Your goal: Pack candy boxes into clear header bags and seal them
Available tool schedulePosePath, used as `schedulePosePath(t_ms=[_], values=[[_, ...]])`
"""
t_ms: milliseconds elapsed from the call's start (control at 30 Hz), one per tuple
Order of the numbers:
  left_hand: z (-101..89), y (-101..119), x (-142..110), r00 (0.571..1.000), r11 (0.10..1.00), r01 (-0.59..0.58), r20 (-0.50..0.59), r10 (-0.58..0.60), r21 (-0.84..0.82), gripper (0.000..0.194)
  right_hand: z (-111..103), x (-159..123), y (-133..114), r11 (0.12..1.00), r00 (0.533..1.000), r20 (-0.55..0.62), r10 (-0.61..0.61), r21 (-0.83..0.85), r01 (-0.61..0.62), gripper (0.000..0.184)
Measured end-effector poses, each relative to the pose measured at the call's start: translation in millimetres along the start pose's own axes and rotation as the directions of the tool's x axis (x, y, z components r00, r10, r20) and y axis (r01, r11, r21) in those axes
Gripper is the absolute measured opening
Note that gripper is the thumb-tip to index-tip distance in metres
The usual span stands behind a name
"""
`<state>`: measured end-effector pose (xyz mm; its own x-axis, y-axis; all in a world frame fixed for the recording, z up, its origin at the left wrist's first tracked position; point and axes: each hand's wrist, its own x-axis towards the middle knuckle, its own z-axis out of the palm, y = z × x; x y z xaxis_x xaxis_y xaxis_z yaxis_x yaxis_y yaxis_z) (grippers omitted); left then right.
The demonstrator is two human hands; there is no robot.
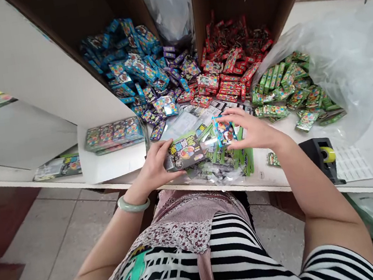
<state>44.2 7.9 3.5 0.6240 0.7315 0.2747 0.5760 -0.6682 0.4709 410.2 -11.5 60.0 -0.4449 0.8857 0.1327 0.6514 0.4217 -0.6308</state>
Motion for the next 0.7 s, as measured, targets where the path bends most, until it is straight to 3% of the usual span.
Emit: schedulePosePath(t_ms=[133, 333, 467, 533, 633, 700], values=[[-0.7, 2.0, 6.0, 0.997, 0.998, -0.059, 0.047, 0.06, -0.028, 0.105, -4.1, -3.9, -35.5, 0.993, 0.984, 0.154, -0.094, -0.055, 0.103, 0.067], [2.6, 8.5, 10.6, 0.989, 0.99, -0.097, 0.1, 0.108, -0.102, 0.105, 7.8, 6.7, -43.3, 0.994, 0.978, 0.201, -0.058, -0.085, 0.076, 0.065], [6.3, 12.9, 8.9, 0.997, 0.993, -0.028, 0.074, 0.037, -0.118, 0.106, 20.5, 10.2, -44.7, 0.998, 0.988, 0.148, -0.037, -0.052, 0.045, 0.082], [7.1, 14.3, 6.9, 0.999, 0.993, 0.004, 0.034, 0.0, -0.12, 0.105, 29.2, 8.6, -47.8, 0.999, 0.997, 0.063, -0.034, -0.005, 0.034, 0.092], [7.9, 14.3, 2.6, 0.999, 0.994, 0.028, -0.017, -0.03, -0.108, 0.103, 43.1, 3.0, -53.9, 0.999, 0.995, -0.096, -0.008, 0.03, 0.011, 0.07], [8.9, 13.3, -0.7, 0.999, 0.997, 0.032, -0.042, -0.035, -0.073, 0.101, 51.0, -0.8, -57.8, 1.0, 0.992, -0.123, -0.005, 0.023, 0.008, 0.05]])
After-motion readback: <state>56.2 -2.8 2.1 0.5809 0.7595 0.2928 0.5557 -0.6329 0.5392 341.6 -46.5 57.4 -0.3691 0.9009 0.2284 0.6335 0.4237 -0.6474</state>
